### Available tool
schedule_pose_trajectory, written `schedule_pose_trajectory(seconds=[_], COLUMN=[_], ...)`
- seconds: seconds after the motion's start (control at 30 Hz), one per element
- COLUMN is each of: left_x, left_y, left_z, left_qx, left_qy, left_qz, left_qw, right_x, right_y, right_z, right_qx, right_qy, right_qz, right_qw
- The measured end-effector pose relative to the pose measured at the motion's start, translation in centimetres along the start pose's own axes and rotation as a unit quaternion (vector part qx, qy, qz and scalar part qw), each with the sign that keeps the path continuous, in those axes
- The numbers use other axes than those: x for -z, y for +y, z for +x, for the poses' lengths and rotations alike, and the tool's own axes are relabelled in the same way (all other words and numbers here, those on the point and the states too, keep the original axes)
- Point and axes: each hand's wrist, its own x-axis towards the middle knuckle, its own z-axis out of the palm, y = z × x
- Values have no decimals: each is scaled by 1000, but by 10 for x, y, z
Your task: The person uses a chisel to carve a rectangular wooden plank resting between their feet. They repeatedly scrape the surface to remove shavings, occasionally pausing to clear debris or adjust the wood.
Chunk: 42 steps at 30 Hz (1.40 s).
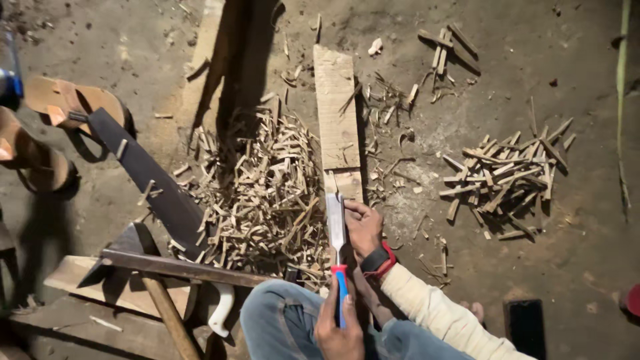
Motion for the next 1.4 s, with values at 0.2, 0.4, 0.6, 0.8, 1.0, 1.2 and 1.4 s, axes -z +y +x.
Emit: schedule_pose_trajectory(seconds=[0.2, 0.4, 0.6, 0.8, 1.0, 1.2, 1.4], left_x=[-13, 16, 25, 9, 8, 17, 17], left_y=[1, 22, -2, -18, -26, -31, -26], left_z=[30, 19, 2, 1, -11, -26, -18], left_qx=[44, 44, 72, 75, 70, 48, 77], left_qy=[2, 43, 41, -17, -15, 4, -8], left_qz=[29, -134, -139, -94, -74, -52, -88], left_qw=[999, 989, 987, 993, 995, 998, 993], right_x=[1, -9, 2, 9, -8, -19, -22], right_y=[12, -11, -6, 6, -15, -25, -26], right_z=[4, 0, 1, 4, -7, -13, -14], right_qx=[105, -38, -87, -53, -69, -53, -27], right_qy=[58, 0, -16, -26, -79, -47, -52], right_qz=[-204, 32, 98, 37, 74, 64, 59], right_qw=[972, 999, 991, 998, 992, 995, 997])
